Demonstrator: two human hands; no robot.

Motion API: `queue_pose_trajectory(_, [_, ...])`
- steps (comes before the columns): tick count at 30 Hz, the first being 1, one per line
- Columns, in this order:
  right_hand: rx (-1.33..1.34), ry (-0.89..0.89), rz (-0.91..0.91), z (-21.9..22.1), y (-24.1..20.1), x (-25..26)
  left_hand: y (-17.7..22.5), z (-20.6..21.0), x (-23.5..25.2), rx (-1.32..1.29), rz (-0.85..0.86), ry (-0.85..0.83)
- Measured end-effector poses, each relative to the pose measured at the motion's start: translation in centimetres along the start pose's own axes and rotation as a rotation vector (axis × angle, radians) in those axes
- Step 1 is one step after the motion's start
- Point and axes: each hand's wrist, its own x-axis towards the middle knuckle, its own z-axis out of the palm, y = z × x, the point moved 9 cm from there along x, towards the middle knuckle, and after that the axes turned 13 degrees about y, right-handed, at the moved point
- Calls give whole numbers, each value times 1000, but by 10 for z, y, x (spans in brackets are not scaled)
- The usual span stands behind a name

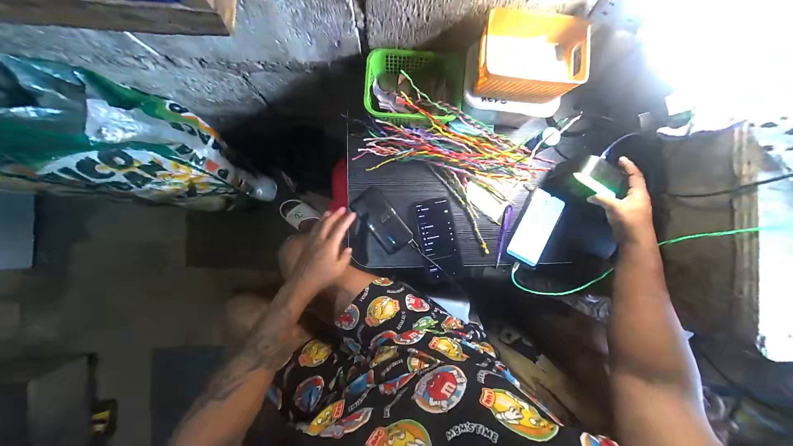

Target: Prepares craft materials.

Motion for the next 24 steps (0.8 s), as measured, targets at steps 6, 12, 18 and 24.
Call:
queue_pose_trajectory(6, [-57,65,97,-7,-24,-23,51,45,46,155,259,-411])
queue_pose_trajectory(12, [-118,166,74,-9,-45,-48,55,78,55,246,337,-508])
queue_pose_trajectory(18, [-202,261,-211,1,-77,-103,68,71,52,304,545,-413])
queue_pose_trajectory(24, [-97,126,-257,42,-107,-170,94,14,6,144,718,-179])
